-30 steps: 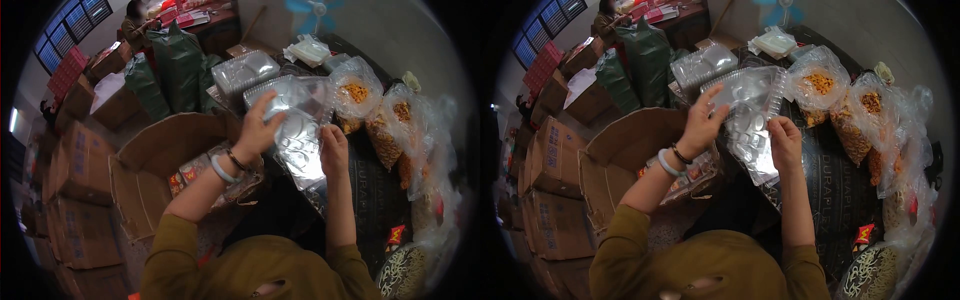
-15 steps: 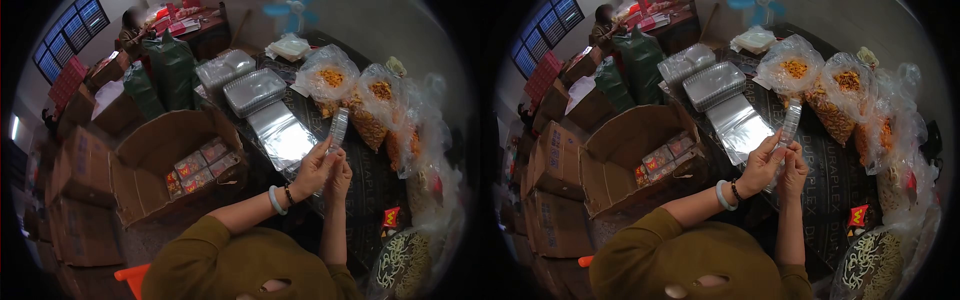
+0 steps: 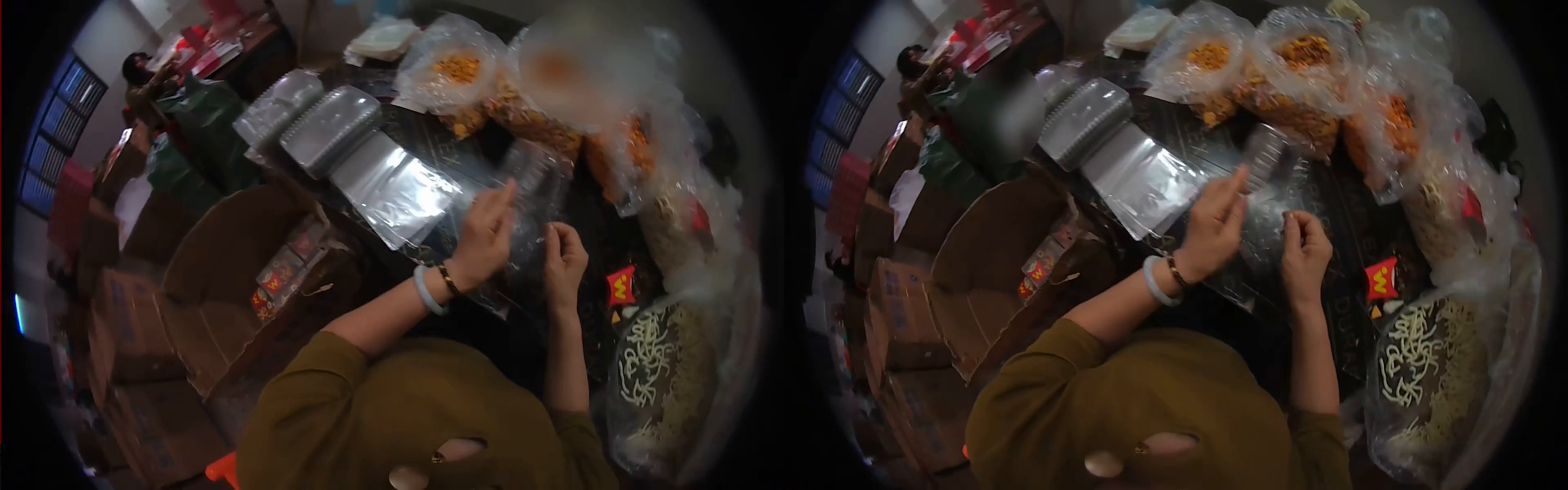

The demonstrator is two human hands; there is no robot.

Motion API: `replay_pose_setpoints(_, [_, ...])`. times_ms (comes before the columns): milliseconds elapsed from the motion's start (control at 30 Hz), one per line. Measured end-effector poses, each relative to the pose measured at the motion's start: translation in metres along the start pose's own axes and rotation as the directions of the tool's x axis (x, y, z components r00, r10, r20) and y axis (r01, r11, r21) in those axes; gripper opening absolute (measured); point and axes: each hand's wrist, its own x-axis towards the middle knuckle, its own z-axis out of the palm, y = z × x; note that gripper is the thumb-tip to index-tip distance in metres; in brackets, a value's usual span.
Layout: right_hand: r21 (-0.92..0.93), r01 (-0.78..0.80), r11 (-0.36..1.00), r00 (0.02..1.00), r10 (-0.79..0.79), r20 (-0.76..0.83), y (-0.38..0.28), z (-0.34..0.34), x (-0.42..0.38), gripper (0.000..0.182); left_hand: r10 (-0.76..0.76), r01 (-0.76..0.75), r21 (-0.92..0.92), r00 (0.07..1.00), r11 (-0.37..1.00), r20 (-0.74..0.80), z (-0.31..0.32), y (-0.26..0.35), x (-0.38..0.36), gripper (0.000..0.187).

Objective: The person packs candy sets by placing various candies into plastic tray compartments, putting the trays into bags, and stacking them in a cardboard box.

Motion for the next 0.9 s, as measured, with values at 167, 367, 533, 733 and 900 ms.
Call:
replay_pose_setpoints(167, [-0.758,0.295,0.583,0.915,-0.400,0.049,0.050,-0.078,0.038,0.019,-0.315,0.338,-0.174,0.938,0.925,0.146,-0.015,-0.008,0.019,0.040])
replay_pose_setpoints(367, [0.082,0.039,0.996,0.992,-0.048,0.113,-0.016,0.028,0.010,0.021,-0.412,0.462,-0.464,0.886,0.755,0.213,0.003,-0.016,0.006,0.038])
replay_pose_setpoints(533, [0.573,-0.168,0.802,0.983,0.094,0.157,0.005,0.071,0.004,0.017,-0.457,0.514,-0.563,0.853,0.648,0.252,-0.010,-0.015,0.005,0.040])
replay_pose_setpoints(733, [0.629,-0.249,0.737,0.968,0.176,0.178,0.007,0.091,-0.002,0.022,-0.500,0.531,-0.569,0.836,0.629,0.228,-0.019,-0.020,0.004,0.040])
replay_pose_setpoints(900, [0.227,0.014,0.974,1.000,-0.013,-0.005,-0.022,0.094,-0.002,0.016,-0.358,0.362,-0.348,0.930,0.865,0.079,-0.021,-0.017,0.005,0.038])
